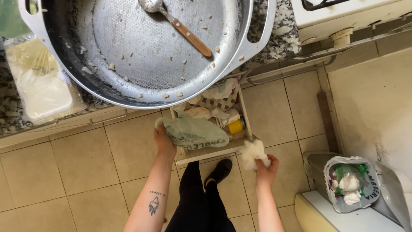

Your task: The person stirs cooked pasta in a pot, retrieves a block of cheese from the refrigerator, unwraps it, cuts a piece with a knife, and grates the cheese over the pasta using a grater.

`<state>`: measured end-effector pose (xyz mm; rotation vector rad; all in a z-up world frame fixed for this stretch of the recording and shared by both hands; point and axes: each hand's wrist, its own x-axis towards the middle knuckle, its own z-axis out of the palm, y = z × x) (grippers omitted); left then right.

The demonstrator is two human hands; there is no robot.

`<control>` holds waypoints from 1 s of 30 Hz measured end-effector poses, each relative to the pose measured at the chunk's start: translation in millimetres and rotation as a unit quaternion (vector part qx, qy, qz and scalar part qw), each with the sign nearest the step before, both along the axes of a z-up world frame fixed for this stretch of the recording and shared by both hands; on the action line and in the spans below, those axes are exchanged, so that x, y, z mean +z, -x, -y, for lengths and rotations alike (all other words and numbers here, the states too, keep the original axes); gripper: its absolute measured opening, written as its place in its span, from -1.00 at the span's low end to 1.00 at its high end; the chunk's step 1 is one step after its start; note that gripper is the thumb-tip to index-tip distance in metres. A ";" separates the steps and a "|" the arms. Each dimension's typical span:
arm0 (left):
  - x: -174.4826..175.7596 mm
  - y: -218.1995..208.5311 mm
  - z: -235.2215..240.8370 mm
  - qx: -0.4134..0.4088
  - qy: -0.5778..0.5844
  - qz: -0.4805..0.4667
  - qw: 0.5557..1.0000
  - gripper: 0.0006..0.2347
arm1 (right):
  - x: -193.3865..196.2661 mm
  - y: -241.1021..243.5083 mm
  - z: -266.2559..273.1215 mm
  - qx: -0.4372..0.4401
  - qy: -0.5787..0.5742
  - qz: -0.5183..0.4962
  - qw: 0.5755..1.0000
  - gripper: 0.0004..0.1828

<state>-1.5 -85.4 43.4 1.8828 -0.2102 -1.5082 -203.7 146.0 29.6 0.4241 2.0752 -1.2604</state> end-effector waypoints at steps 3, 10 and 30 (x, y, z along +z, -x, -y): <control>14.5 5.5 -7.7 0.009 -0.020 -0.010 1.000 -0.48 | 21.8 -18.0 45.0 0.118 0.022 0.035 0.992 -0.45; 26.2 30.0 -55.3 -0.153 -0.021 0.103 0.983 -0.56 | 91.4 -49.1 78.0 0.279 0.099 0.113 0.948 -0.12; -29.8 61.3 -91.7 -0.600 -0.003 0.172 0.781 -0.50 | -101.8 -35.7 -215.0 0.161 -0.100 -0.097 0.977 -0.80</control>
